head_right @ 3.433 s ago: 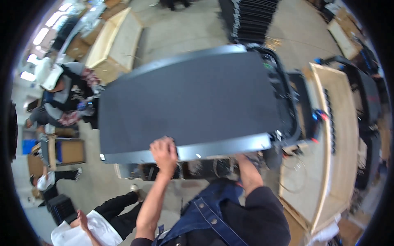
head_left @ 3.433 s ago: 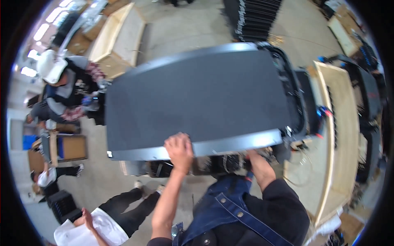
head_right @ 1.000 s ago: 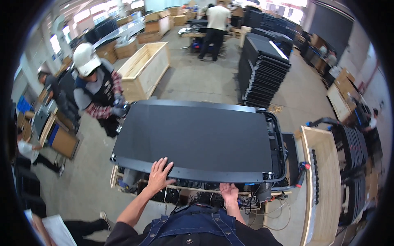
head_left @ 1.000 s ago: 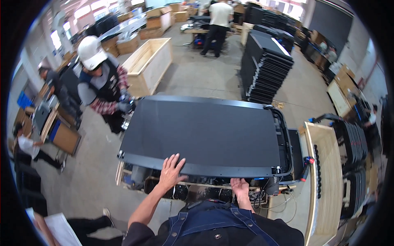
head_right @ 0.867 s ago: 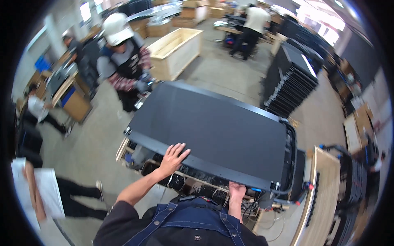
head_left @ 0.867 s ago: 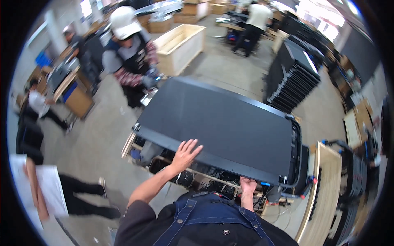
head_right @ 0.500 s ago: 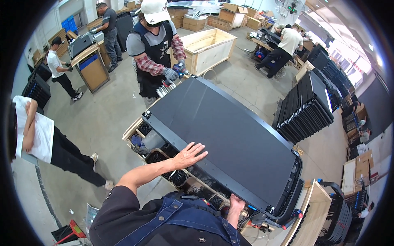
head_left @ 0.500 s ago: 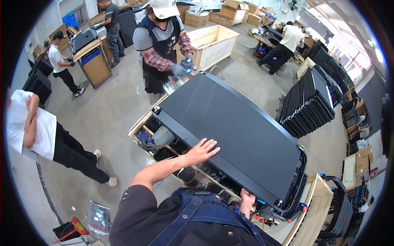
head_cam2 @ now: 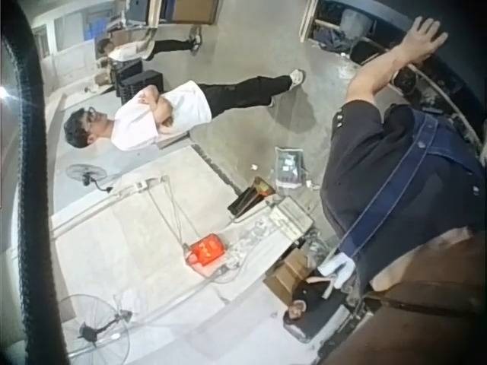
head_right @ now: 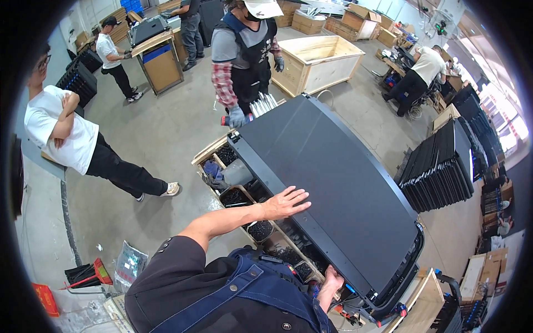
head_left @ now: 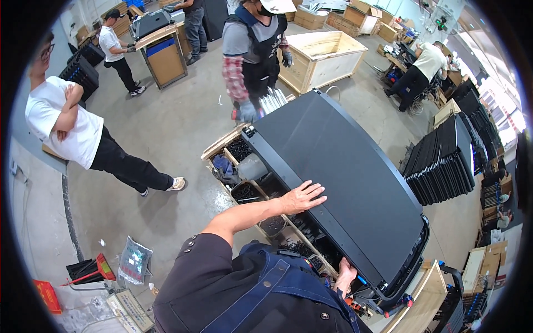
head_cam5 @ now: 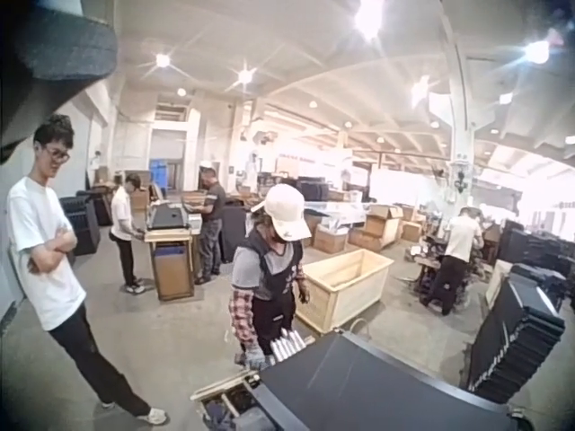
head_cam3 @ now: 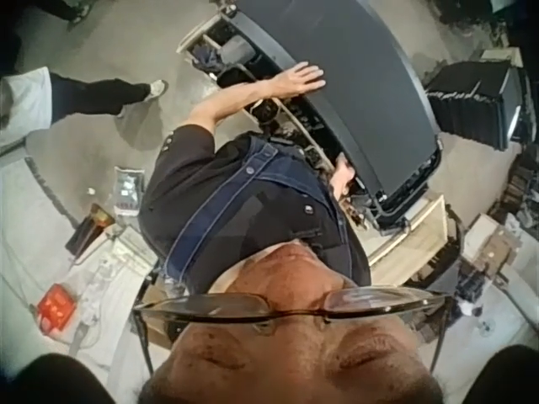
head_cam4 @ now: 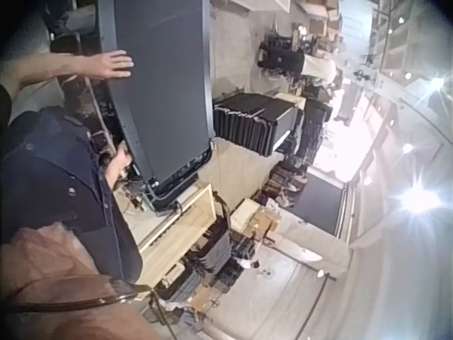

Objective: Assembling the main components of a treadmill unit, including wiring and housing covers.

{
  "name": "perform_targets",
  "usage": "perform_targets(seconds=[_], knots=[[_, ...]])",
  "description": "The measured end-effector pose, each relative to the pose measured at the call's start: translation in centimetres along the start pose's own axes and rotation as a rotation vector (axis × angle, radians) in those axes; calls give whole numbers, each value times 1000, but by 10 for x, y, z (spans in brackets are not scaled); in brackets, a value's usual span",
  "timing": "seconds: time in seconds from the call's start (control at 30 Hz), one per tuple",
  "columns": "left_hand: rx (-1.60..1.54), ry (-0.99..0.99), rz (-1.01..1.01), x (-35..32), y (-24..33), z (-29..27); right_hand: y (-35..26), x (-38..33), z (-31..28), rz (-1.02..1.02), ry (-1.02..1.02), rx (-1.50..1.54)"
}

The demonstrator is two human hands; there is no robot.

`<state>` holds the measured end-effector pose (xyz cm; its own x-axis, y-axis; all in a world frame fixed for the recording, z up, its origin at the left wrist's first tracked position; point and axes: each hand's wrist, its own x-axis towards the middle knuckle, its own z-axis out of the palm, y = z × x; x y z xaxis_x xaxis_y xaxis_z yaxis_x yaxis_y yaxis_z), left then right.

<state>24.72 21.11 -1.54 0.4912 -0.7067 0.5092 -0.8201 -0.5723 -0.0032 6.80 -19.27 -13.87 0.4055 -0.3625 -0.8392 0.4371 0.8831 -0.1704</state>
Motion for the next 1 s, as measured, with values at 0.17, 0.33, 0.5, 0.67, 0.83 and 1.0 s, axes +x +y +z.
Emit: perform_targets(seconds=[0.17, 0.33, 0.5, 0.67, 0.83, 1.0], knots=[[4, 12, 58, 7, -1, -6, 6, -28, 13, 24, -13, 21], [-13, -7, 131, 30, -4, -50, -2, -88, 8, 84, -285, 26], [-63, -86, 235, 89, -12, -207, -18, -242, 44, -199, -590, -163], [-146, 179, 304, 190, -33, -316, -21, -343, 111, -315, -899, 28], [-226, 169, 263, 292, -54, -314, 37, -223, 97, -195, -615, -277], [2, 116, 201, 376, -52, -275, 59, 12, 96, 75, 13, -78]])
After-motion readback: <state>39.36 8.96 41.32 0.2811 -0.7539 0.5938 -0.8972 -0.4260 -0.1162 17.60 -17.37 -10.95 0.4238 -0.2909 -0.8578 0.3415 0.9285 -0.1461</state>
